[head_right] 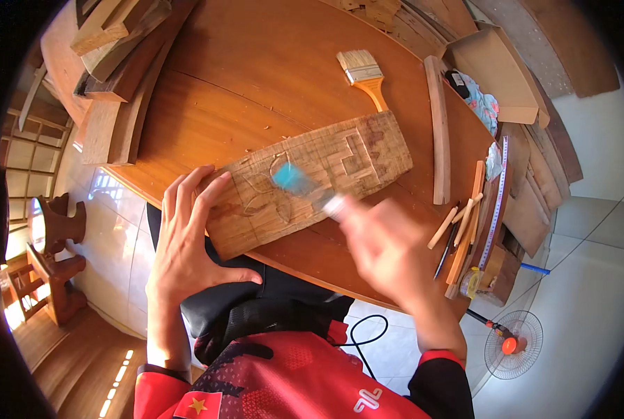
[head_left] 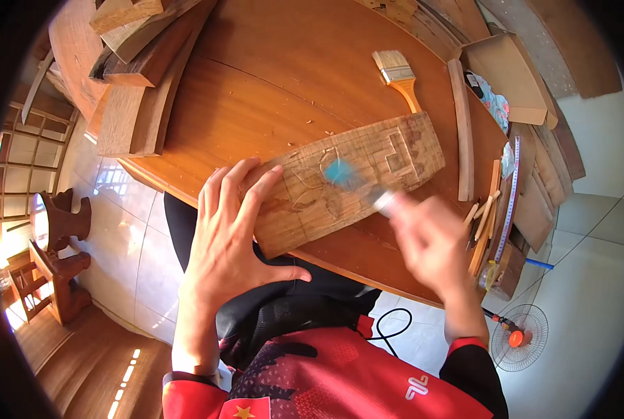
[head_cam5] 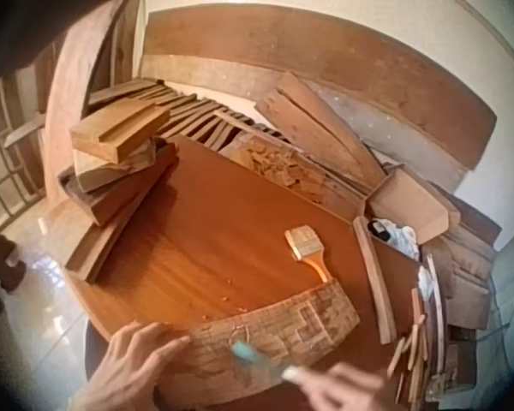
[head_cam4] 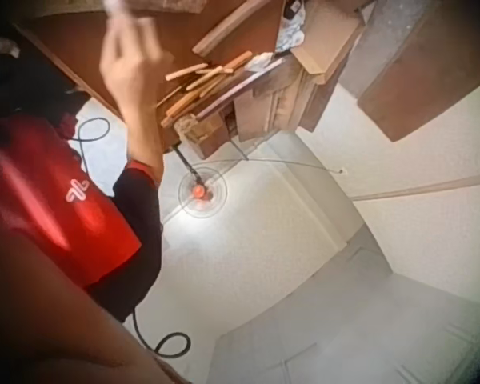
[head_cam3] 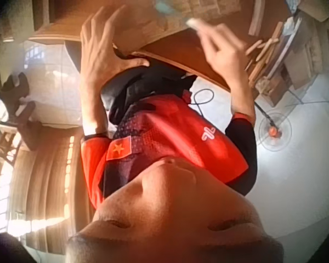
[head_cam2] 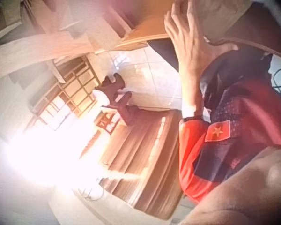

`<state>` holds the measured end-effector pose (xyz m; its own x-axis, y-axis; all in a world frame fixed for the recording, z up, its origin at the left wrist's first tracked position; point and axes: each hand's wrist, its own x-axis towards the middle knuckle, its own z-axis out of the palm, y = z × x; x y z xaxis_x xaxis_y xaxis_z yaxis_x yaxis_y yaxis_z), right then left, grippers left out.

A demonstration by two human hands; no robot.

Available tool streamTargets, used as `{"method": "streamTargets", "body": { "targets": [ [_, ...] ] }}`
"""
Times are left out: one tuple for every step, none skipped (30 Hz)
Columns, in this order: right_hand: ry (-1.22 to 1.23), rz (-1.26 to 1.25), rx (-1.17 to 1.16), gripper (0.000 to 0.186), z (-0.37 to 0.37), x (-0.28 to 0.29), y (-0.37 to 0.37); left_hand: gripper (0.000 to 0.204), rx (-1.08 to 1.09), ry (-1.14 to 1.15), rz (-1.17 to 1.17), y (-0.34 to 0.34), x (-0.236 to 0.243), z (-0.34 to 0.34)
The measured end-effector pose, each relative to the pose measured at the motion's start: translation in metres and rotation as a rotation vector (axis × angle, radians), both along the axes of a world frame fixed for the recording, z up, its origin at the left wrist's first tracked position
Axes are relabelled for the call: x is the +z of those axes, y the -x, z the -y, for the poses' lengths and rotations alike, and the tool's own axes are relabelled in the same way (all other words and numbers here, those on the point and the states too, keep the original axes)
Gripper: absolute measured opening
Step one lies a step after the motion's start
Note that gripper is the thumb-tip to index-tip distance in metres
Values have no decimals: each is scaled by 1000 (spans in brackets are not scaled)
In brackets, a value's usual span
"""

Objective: The person cleans a rectangular wooden piece with a brush and a toothbrush, then uses a chisel and a wooden mallet to carve a design into the wood. The person works on the piece while sitting on the floor in a workshop.

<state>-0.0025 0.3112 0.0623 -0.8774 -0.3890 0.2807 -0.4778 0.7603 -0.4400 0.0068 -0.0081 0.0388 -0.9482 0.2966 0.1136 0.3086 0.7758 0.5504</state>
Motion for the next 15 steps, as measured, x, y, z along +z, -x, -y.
{"method": "streamTargets", "body": {
  "targets": [
    [-66,151,74,31,11,11,-16,128,-5,-2,-4,2,0,-1],
    [-27,134,77,33,7,6,-16,126,6,-10,-10,0,1,2],
    [6,2,-37,34,-7,-8,-3,124,16,-26,-19,0,-4,2],
    [39,-123,-134,35,-23,-18,12,122,41,-42,-21,-2,-8,0],
    [76,-74,-222,35,-30,-19,18,117,51,-26,-29,-3,-7,-2],
    [47,17,-141,34,-24,-13,10,117,48,-21,-29,-2,-7,-3],
    [18,108,-60,33,-10,-1,-4,117,47,-16,-29,0,-8,-3],
    [-9,197,10,33,-1,9,-16,117,34,-11,-31,0,-7,-2],
    [9,184,13,32,0,10,-11,111,41,5,-36,0,-6,-2],
    [26,50,-80,33,-9,-1,2,108,32,12,-39,0,-6,0],
    [44,28,-147,33,-17,-6,13,105,35,21,-46,1,-7,2],
    [63,5,-212,33,-19,-7,20,102,38,29,-53,1,-7,2],
    [2,28,-115,32,-14,-3,7,84,64,-21,-68,2,-6,-2],
    [34,200,-18,31,-5,7,-10,79,67,-37,-71,4,-5,-2],
    [13,167,-10,30,-5,8,-4,75,71,-52,-73,7,-5,-2]
  ]
}}
